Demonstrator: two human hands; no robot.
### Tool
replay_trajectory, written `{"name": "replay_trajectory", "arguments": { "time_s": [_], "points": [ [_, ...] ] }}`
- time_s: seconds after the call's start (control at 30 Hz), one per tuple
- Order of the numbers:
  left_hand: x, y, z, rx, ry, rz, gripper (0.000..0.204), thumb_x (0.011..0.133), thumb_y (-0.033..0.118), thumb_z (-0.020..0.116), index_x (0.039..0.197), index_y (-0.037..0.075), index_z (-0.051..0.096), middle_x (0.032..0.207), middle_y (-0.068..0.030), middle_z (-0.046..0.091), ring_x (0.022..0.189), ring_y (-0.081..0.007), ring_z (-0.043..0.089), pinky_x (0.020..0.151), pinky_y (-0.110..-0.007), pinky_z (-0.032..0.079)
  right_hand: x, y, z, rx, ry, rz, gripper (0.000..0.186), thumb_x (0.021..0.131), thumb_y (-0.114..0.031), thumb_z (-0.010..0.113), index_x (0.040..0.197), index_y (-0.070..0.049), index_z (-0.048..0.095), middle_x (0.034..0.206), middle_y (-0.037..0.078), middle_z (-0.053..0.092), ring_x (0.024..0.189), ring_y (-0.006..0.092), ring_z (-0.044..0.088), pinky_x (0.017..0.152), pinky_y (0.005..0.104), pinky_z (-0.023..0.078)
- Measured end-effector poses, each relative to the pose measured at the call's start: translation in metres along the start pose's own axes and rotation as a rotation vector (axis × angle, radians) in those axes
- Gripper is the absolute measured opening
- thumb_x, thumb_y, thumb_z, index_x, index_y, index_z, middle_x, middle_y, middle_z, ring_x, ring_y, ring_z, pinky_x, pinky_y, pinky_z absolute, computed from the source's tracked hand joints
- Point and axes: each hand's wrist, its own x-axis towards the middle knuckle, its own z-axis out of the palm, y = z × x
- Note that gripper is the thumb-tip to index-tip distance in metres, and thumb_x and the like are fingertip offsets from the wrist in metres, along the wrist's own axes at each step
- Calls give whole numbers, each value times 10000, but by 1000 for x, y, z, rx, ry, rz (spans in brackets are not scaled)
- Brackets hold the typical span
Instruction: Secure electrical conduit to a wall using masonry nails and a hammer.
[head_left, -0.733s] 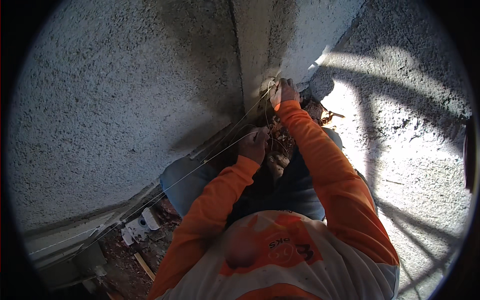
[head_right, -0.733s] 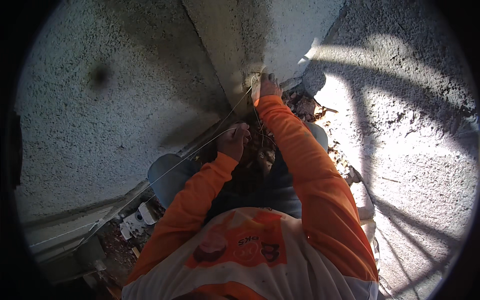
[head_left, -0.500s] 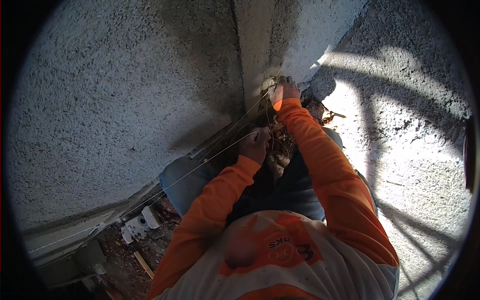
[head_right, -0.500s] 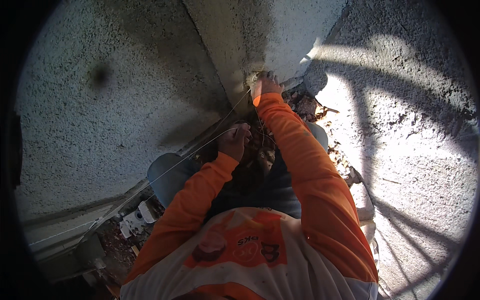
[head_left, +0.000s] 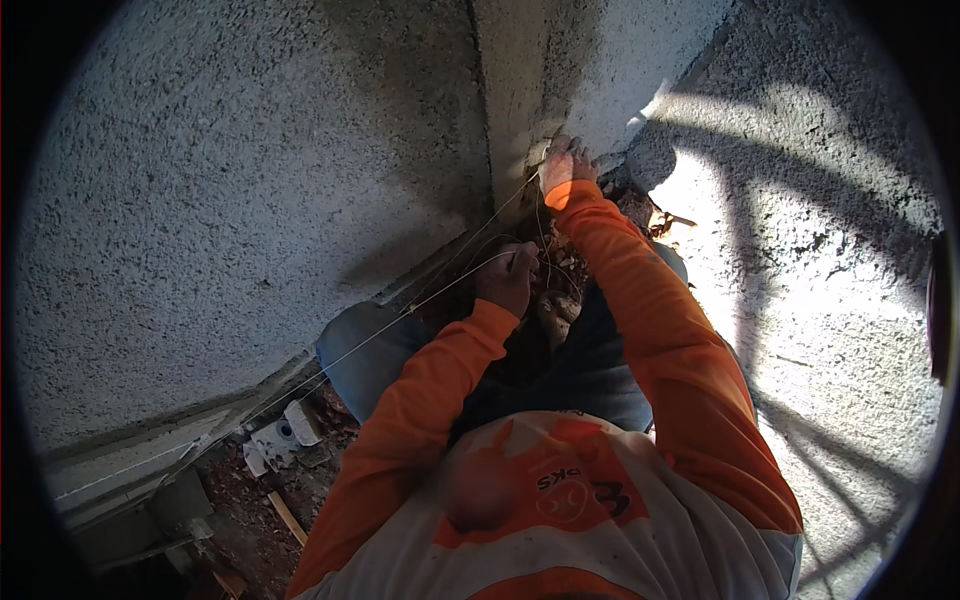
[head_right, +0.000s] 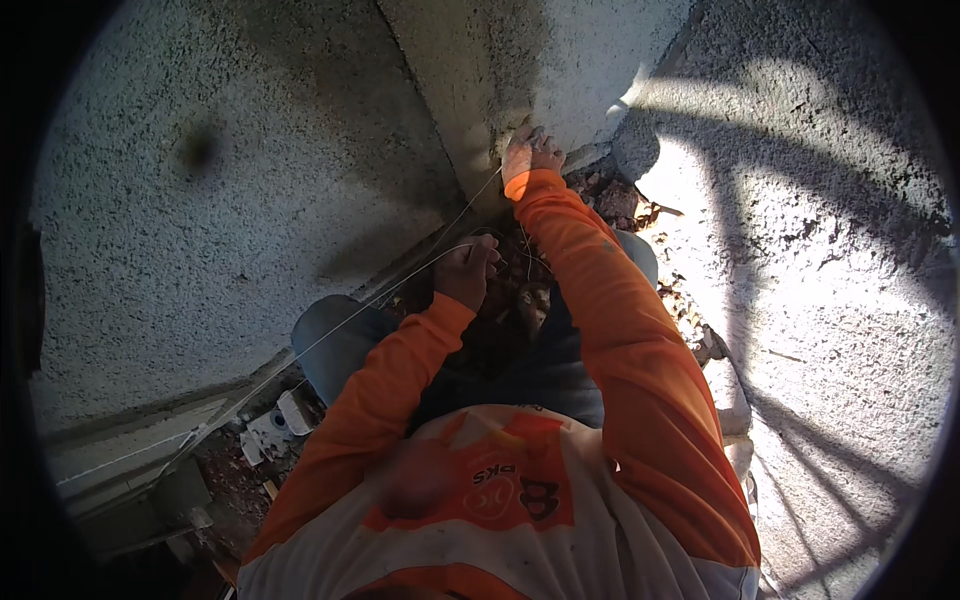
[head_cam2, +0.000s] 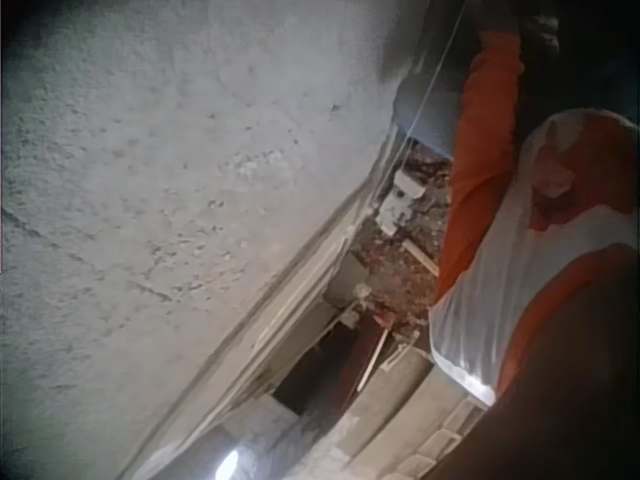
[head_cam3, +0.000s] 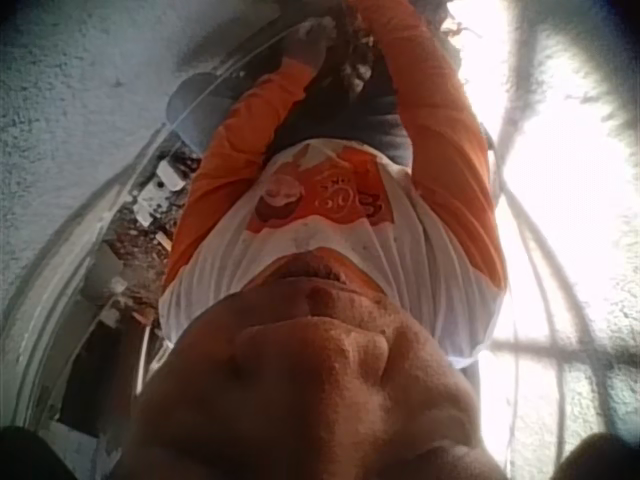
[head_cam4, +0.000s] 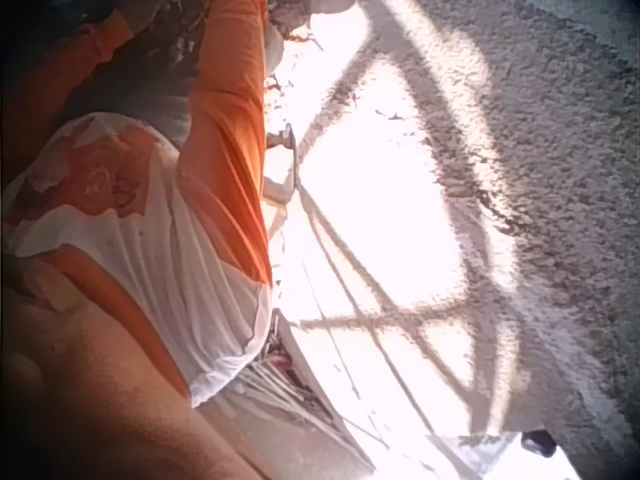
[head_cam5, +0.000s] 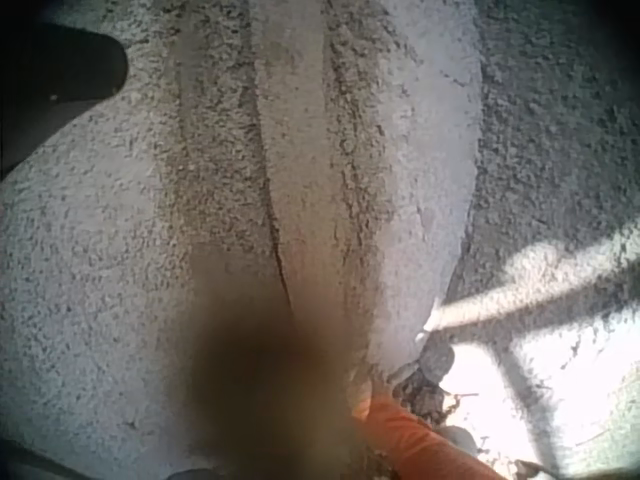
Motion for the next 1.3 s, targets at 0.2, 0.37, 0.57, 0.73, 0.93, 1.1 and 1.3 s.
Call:
{"name": "replay_trajectory", "arguments": {
  "time_s": [0.2, 0.37, 0.57, 0.73, 0.93, 1.1, 1.3],
  "points": [
    [0, 3, 0, -18, 5, -5, 280, 825, 267, 489, 827, -2, 568, 671, -19, 540, 563, -69, 472, 553, -202, 401, -4, 28, -4, -294, 152, -455, 561, 700, -294, 528, 1186, -72, 355, 1214, 141, 377, 1108, 256, 390, 833, 396, 374],
    [0, 6, 3, -13, -6, -43, 293, 823, 278, 486, 834, -3, 570, 681, -21, 541, 578, -74, 478, 565, -205, 405, -18, 22, -17, 534, 287, -260, 342, 637, -268, 600, 843, -60, 424, 856, 152, 492, 779, 369, 519, 644, 426, 431],
    [2, 7, 0, 24, 5, -38, 299, 819, 288, 490, 835, 1, 573, 688, -29, 547, 587, -78, 487, 575, -207, 413, -16, 8, -15, 392, 308, -175, 257, 684, -277, 566, 827, -83, 475, 839, 141, 501, 731, 354, 538, 623, 423, 446],
    [1, 7, -1, 56, 15, -21, 308, 820, 293, 488, 836, -3, 574, 685, -31, 548, 588, -79, 491, 576, -210, 416, -13, 6, -5, 347, 371, -172, 227, 704, -261, 539, 807, -66, 484, 823, 156, 509, 738, 350, 539, 631, 422, 449],
    [0, 7, 0, 63, 8, -7, 320, 822, 301, 486, 842, -6, 576, 682, -30, 549, 584, -79, 490, 578, -210, 417, -19, 19, -10, 318, 320, -310, 285, 680, -273, 562, 836, -50, 481, 826, 175, 507, 755, 361, 533, 636, 417, 448],
    [1, 5, 3, 62, 1, -20, 320, 825, 297, 482, 842, -9, 577, 681, -29, 549, 582, -77, 488, 578, -210, 419, -18, 17, -14, 445, 385, -255, 295, 661, -252, 593, 845, -50, 484, 845, 176, 500, 752, 363, 532, 641, 413, 447],
    [1, 6, 1, 87, 8, 4, 316, 826, 290, 482, 841, -11, 576, 680, -30, 549, 583, -78, 493, 575, -207, 419, -18, 12, -16, 362, 372, -226, 261, 662, -238, 587, 811, -51, 482, 837, 162, 498, 739, 353, 524, 642, 405, 445]
  ]
}}
